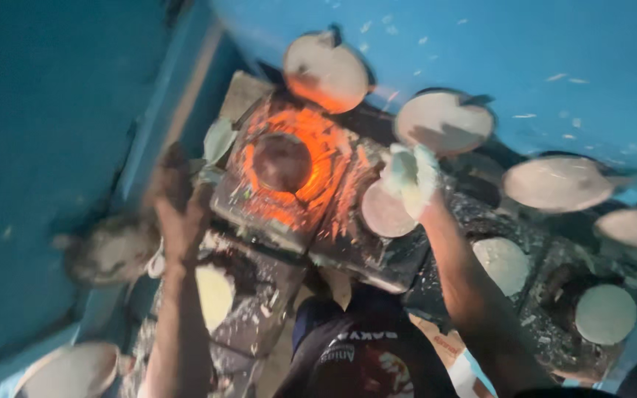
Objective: The person cooks round flatbreads on a row of gas-heated griddle pans. They press dough discs onto the hot pans, flip and reposition the breads as they cook, and stack the finished flatbreads on a cloth-lined bamboo tray.
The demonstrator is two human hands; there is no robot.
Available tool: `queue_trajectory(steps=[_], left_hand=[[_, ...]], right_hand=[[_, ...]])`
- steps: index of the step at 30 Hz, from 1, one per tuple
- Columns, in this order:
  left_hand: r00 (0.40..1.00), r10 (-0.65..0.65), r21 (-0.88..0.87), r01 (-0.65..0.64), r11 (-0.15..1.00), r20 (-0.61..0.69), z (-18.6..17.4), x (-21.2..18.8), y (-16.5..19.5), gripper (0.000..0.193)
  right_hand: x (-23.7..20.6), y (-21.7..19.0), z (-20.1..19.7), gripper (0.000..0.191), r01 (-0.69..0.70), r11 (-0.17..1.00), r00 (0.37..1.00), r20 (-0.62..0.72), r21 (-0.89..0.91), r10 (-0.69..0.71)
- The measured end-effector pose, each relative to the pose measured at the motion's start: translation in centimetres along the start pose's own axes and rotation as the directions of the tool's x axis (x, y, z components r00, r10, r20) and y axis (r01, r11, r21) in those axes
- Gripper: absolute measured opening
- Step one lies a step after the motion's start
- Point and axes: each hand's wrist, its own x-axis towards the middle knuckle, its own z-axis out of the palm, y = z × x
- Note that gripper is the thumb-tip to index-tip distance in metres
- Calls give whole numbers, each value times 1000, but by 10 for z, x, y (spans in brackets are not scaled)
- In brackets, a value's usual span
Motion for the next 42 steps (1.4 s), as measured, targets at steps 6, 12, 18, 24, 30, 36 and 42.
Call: queue_trajectory(steps=[6,12,18,24,30,36,42], left_hand=[[994,113,650,-90,754,7,-99,-120,12,32],[995,-91,726,90,681,-38,-114,-222,-74,31],[990,-109,655,145,742,-95,-114,-275,-132,37],[987,-162,697,118,707,-2,-115,-276,-131,49],[989,-139,829,126,545,-59,-89,-272,-114,63],[980,-184,881,150,449,-73,-80,-274,-121,59],[983,-180,889,120,441,-44,-83,-275,-116,66]], right_hand=[[83,35,156,35,369,927,861,401,-73,-311],[109,17,270,34,260,739,923,386,-622,0],[50,18,261,33,484,675,846,495,-557,-198],[79,39,259,33,126,626,967,235,-770,95],[49,34,283,33,602,650,751,605,-464,-263],[106,35,236,34,41,689,981,162,-723,111],[82,-3,282,35,539,706,818,484,-460,-310]])
